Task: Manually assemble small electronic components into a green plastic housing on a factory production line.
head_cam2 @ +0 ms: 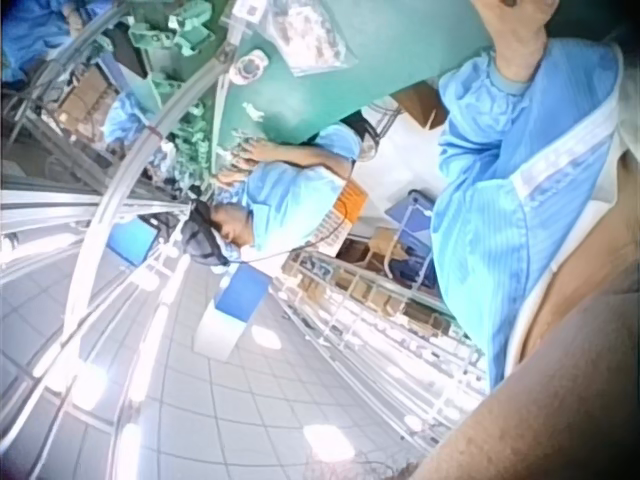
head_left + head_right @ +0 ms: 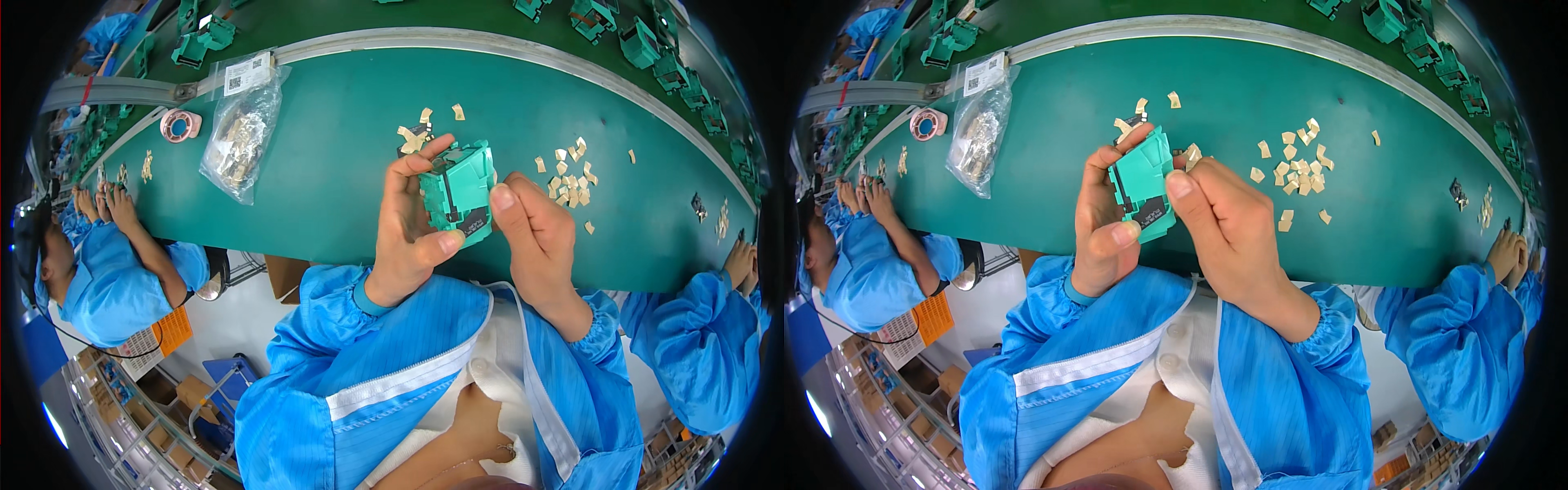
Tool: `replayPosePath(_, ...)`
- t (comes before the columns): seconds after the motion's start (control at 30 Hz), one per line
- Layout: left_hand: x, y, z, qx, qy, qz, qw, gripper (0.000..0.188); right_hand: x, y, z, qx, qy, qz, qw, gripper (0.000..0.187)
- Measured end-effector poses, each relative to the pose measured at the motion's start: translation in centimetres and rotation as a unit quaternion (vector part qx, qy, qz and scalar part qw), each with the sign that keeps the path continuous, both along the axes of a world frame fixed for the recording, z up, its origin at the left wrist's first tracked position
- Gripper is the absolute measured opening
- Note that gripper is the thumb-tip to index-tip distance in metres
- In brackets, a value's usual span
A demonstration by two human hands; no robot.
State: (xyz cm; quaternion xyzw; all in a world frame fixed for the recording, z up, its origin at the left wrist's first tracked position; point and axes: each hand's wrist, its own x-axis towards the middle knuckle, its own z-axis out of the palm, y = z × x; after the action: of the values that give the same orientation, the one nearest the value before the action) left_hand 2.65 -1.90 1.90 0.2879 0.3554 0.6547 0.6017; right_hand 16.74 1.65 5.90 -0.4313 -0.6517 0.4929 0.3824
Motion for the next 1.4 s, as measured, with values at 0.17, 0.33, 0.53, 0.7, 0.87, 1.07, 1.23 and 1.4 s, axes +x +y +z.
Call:
replayPosePath(0.17,-0.5,-0.4,0.1,0.009,0.050,0.003,0.999,0.079,0.2,0.0,0.1,-0.023,-0.021,0.045,0.998,0.026)
replayPosePath(0.33,-6.8,4.5,2.9,0.065,0.269,0.079,0.958,0.071,2.5,1.9,-1.0,-0.073,0.045,-0.081,0.993,0.034)
replayPosePath(0.53,-21.8,22.0,0.2,-0.040,0.537,0.252,0.804,0.078,5.7,2.4,-2.2,-0.058,0.005,-0.182,0.981,0.015)
replayPosePath(0.7,-25.2,26.8,-5.1,-0.123,0.679,0.249,0.679,0.085,4.5,1.1,-3.9,0.010,-0.132,-0.095,0.987,0.010)
replayPosePath(0.87,-22.3,22.4,-1.0,0.043,0.639,0.368,0.674,0.079,1.7,1.2,-5.2,0.154,-0.214,0.022,0.964,0.023)
replayPosePath(1.07,-7.4,4.5,4.8,0.200,0.479,0.136,0.844,0.050,-0.1,2.2,-6.2,0.183,-0.257,0.057,0.947,0.024)
replayPosePath(1.23,-4.4,-0.7,2.4,0.132,0.583,0.070,0.799,0.036,-0.3,2.1,-5.9,0.168,-0.190,0.105,0.962,0.015)
replayPosePath(1.4,-1.5,-0.3,0.7,0.143,0.537,0.008,0.832,0.034,1.5,0.4,-3.4,0.028,-0.071,0.045,0.996,0.009)
